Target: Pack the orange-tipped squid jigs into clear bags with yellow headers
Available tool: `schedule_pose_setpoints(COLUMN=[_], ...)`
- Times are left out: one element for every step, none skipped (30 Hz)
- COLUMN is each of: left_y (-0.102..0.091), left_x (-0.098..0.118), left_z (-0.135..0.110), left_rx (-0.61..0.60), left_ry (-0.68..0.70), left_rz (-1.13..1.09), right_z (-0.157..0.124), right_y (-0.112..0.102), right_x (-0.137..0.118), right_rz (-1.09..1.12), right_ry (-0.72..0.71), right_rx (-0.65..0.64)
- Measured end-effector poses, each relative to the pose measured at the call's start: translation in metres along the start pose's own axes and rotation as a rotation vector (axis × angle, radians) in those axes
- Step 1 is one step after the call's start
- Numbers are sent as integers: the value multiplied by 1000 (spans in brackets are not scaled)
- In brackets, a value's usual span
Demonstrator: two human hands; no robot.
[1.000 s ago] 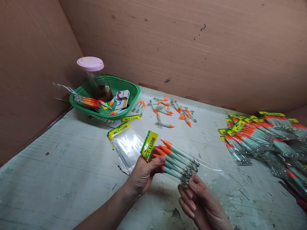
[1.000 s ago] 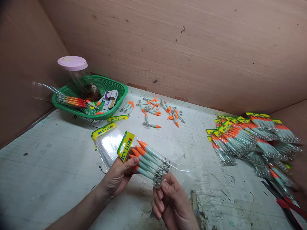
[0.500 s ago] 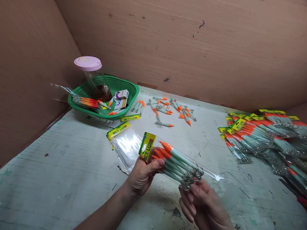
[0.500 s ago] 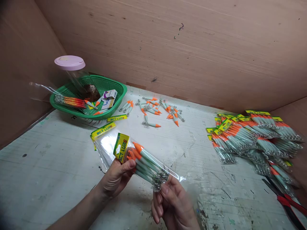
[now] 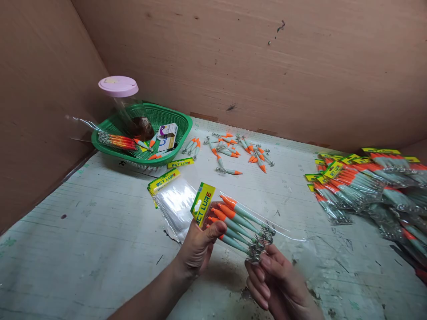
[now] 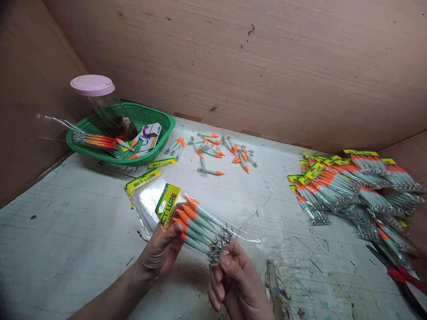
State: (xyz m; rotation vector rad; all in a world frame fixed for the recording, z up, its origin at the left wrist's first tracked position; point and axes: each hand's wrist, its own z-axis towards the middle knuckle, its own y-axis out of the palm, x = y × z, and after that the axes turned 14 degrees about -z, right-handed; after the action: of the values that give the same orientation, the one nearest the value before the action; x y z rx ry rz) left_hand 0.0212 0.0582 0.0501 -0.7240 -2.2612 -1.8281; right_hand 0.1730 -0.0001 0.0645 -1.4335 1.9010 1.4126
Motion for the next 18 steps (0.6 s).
schedule_pose_setpoints(left_y=[0,0,0,0,0,0,-1,-1,-1,-1,-1,-2,-2,-3,-3,-4,-5,-5], left_x=[-1,-2,-3,-3,-4,-4,-5,-5,-5,-5,-5,-5,-5,-5,-5,-6,-6,-7], left_z=[0,0,1,1,2,2,3,3,3,3,4,4,4,4,4,4,4,4], left_rx=[22,44,67,87,106,121,133,142,147,147,145,142,140,137,136,138,142,151], left_ry=[4,-2,-9,-13,-15,-16,-17,-17,-17,-17,-16,-14,-12,-13,-18,-23,-27,-30], left_rz=[-1,1,5,9,16,24,34,43,52,58,64,67,70,73,81,90,98,103], right_z=[0,1,1,2,2,2,3,3,3,3,4,4,4,4,4,4,4,4], right_y=[0,0,0,0,-1,-1,-2,-3,-3,-4,-4,-5,-5,-6,-6,-7,-8,-8], right_x=[2,4,6,8,9,11,12,12,13,13,13,13,13,13,13,14,15,16], right_rz=[-13,-26,-37,-44,-49,-52,-54,-55,-55,-55,-54,-51,-48,-45,-44,-42,-40,-38], right_ry=[-1,-4,-5,-4,2,15,34,59,81,98,110,115,117,118,120,123,123,122], right_rx=[10,19,29,38,48,55,61,65,69,72,76,80,85,91,99,104,107,107])
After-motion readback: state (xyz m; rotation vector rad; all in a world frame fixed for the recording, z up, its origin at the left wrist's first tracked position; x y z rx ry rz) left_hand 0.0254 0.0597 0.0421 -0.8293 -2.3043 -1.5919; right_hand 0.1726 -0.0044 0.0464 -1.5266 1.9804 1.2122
